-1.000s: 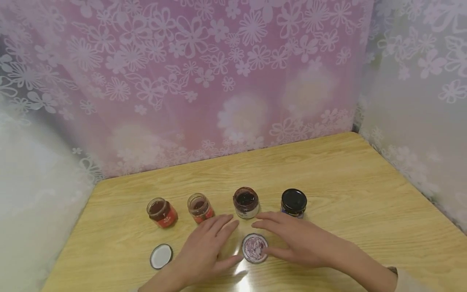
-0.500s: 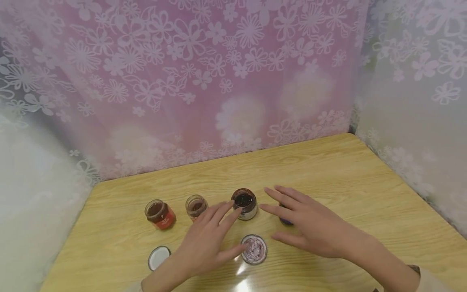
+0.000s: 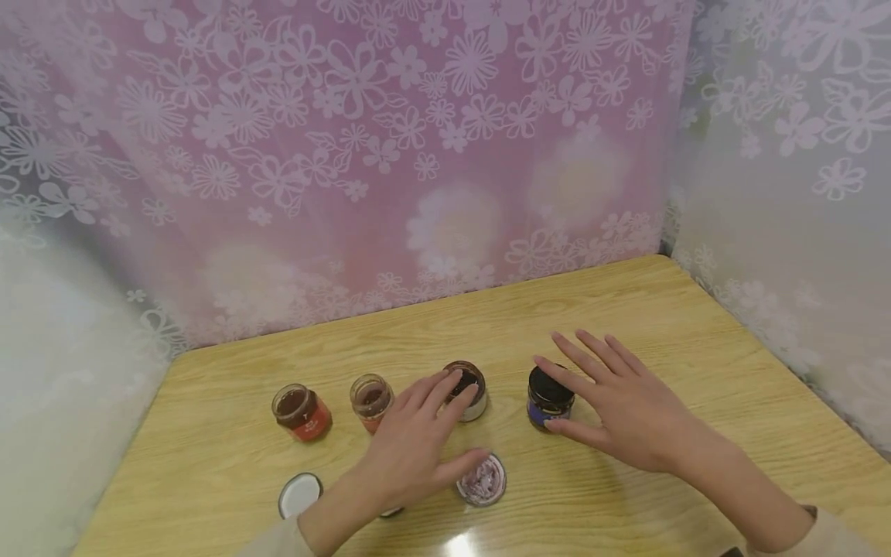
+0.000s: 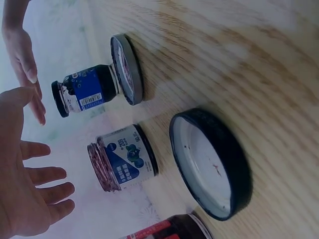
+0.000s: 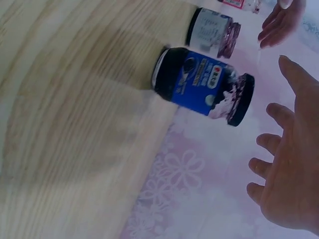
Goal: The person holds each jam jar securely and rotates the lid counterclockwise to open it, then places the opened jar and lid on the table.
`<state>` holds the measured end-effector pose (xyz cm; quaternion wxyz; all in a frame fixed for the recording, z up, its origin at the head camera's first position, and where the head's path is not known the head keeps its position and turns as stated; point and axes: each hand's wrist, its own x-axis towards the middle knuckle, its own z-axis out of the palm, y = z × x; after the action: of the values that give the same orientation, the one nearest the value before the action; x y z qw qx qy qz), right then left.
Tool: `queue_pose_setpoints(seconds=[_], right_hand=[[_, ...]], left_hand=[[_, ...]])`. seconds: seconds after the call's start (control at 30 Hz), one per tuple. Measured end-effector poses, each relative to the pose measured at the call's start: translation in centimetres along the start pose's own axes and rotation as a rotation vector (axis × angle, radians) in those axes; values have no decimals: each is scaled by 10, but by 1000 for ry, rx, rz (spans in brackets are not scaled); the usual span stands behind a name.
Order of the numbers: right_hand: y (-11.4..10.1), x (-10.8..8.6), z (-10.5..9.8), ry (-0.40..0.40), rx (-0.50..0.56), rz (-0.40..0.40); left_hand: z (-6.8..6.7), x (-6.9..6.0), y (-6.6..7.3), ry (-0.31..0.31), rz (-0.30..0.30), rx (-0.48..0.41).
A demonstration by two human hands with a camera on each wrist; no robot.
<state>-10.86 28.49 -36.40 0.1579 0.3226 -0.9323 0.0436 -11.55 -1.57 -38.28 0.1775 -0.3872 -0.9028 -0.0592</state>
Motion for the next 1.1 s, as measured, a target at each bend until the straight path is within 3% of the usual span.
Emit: queue_pose_setpoints(seconds=[0.33, 0.73, 1.0, 1.1], right_hand=[[17, -17, 13, -22, -22, 95], [23, -29, 22, -62, 27, 151], [23, -33, 25, -89, 63, 177], [23, -34, 26, -93, 65, 179]], left_hand=[[11, 16, 10, 23, 50, 93], [23, 27, 15, -44, 33, 175], [26, 36, 20, 28, 15, 126], [25, 39, 24, 26, 4, 99]])
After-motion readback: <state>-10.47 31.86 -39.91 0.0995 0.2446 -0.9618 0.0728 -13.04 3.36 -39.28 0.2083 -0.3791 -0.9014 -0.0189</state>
